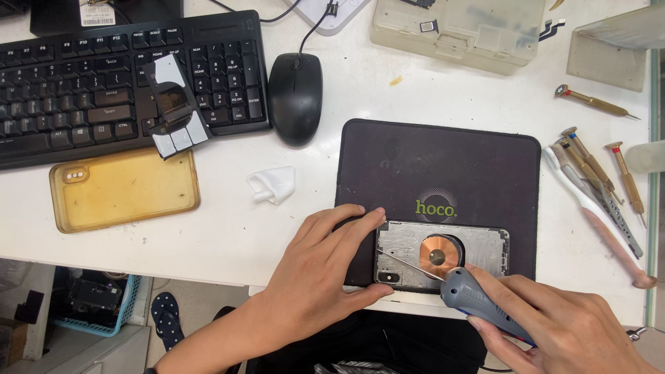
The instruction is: The person uses a hot air gun to heat the back of a disassembled smartphone placed on a mousepad. The person repeatedly directs the hot air at the copper coil area and edges of the phone back while holding the device steady with the other hand.
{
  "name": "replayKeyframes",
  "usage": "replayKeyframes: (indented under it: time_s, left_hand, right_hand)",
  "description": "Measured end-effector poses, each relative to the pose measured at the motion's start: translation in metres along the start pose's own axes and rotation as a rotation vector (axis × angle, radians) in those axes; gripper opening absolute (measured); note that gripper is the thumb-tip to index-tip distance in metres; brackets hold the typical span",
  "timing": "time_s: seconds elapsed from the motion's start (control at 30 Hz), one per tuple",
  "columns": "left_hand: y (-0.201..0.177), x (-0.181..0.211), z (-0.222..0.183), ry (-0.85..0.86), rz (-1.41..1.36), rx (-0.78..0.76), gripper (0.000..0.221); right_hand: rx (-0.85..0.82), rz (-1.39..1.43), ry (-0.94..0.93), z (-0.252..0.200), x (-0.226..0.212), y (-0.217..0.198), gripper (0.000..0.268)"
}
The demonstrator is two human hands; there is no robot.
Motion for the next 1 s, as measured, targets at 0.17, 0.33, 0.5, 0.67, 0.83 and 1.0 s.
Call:
replayKeyframes:
  time_s: [0.17,0.33,0.5,0.67,0.83,1.0]
  left_hand:
    - [-0.001,0.001,0.000,0.006,0.001,0.009,0.089]
    - [-0.001,0.001,0.000,0.009,0.005,0.008,0.090]
    - [-0.002,0.002,0.000,0.016,0.002,0.015,0.089]
    - [-0.003,0.003,0.000,0.023,0.004,0.026,0.090]
    - [-0.003,0.004,0.001,0.030,0.010,0.028,0.090]
    - [-0.003,0.003,0.000,0.033,0.011,0.027,0.090]
  right_hand:
    - [-0.056,-0.039,0.021,-0.002,0.002,0.003,0.074]
    - [-0.046,0.016,0.061,-0.002,0.006,0.000,0.072]
    - [0.030,0.010,-0.006,-0.004,0.002,-0.001,0.073]
    - [0.023,0.028,-0.058,-0.005,0.000,0.006,0.072]
    - [-0.027,-0.001,-0.010,-0.006,0.007,0.013,0.074]
    - [-0.033,0.012,0.037,-0.006,0.010,0.009,0.072]
Point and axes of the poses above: each hand's wrist, its own z-axis towards the middle knuckle, its own y-axis out of the palm, x = y × z, the point moved 9 cm from there along z, towards the middle knuckle, and after that the axes turned 10 degrees about y, right-handed, at the moved point
